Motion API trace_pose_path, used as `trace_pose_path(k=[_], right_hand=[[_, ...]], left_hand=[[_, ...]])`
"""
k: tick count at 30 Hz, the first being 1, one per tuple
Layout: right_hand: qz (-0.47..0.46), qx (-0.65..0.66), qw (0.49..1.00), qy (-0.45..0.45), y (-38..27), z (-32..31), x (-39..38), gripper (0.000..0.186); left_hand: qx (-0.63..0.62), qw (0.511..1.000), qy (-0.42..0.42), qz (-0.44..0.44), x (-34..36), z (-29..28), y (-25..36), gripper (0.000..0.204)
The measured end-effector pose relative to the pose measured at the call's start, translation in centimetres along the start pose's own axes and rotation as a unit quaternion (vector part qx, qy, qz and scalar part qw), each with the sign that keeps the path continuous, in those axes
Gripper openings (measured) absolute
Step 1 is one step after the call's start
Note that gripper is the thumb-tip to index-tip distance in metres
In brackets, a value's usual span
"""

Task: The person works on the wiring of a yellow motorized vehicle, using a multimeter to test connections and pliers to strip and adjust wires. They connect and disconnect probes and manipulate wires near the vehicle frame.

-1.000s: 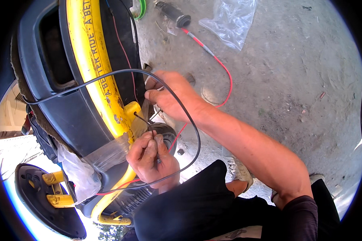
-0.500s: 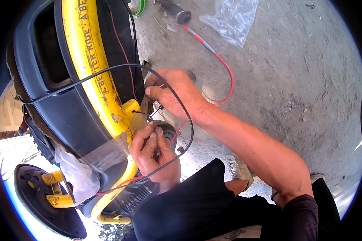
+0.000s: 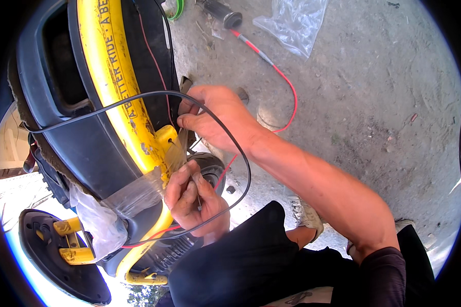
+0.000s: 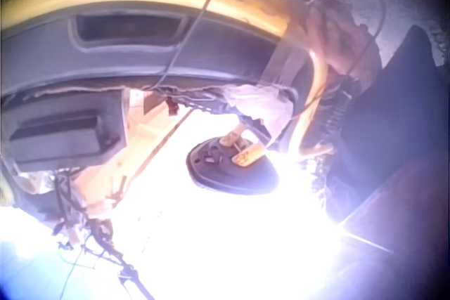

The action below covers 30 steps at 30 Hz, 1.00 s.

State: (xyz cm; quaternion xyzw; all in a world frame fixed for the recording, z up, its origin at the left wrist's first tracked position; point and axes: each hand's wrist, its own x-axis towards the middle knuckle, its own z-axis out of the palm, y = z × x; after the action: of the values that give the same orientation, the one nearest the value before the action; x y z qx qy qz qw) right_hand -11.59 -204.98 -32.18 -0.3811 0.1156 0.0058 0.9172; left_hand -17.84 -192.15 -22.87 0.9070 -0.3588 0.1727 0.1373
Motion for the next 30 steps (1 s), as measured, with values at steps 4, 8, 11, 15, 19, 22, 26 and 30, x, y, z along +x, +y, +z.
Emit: trace_pose_path(k=[4, 8, 11, 15, 19, 22, 26, 30], right_hand=[[0.035, -0.204, 0.977, -0.053, -3.2, -0.7, 1.4, 0.018], [-0.081, -0.362, 0.927, -0.045, -3.2, -0.7, 1.9, 0.019], [-0.203, -0.327, 0.923, 0.026, -1.4, -0.5, 1.2, 0.019], [-0.269, -0.278, 0.919, 0.073, 0.1, 0.1, 0.1, 0.019], [-0.294, -0.282, 0.908, 0.096, 0.0, -0.2, 0.3, 0.019], [-0.286, -0.276, 0.913, 0.094, 0.1, -0.1, 0.4, 0.018], [-0.254, -0.311, 0.912, 0.083, -1.3, -0.3, 0.5, 0.013], [-0.182, -0.244, 0.951, 0.058, -3.4, -1.0, -0.5, 0.017]], left_hand=[[-0.016, 1.0, 0.004, -0.001, 0.0, -0.2, 0.0, 0.029], [-0.045, 0.999, 0.007, -0.008, 0.1, 0.0, 0.1, 0.028], [-0.051, 0.999, 0.009, -0.01, 0.4, 0.3, 0.1, 0.027], [-0.054, 0.998, 0.016, -0.023, 0.4, 0.8, 0.3, 0.027], [-0.079, 0.996, 0.014, -0.044, 0.2, 0.9, 0.6, 0.024], [-0.082, 0.995, 0.012, -0.053, 0.2, 1.0, 0.9, 0.022], [-0.086, 0.995, 0.034, -0.045, 0.9, 1.5, 0.7, 0.022], [-0.073, 0.995, 0.05, -0.035, 1.6, 2.1, 0.8, 0.022]])
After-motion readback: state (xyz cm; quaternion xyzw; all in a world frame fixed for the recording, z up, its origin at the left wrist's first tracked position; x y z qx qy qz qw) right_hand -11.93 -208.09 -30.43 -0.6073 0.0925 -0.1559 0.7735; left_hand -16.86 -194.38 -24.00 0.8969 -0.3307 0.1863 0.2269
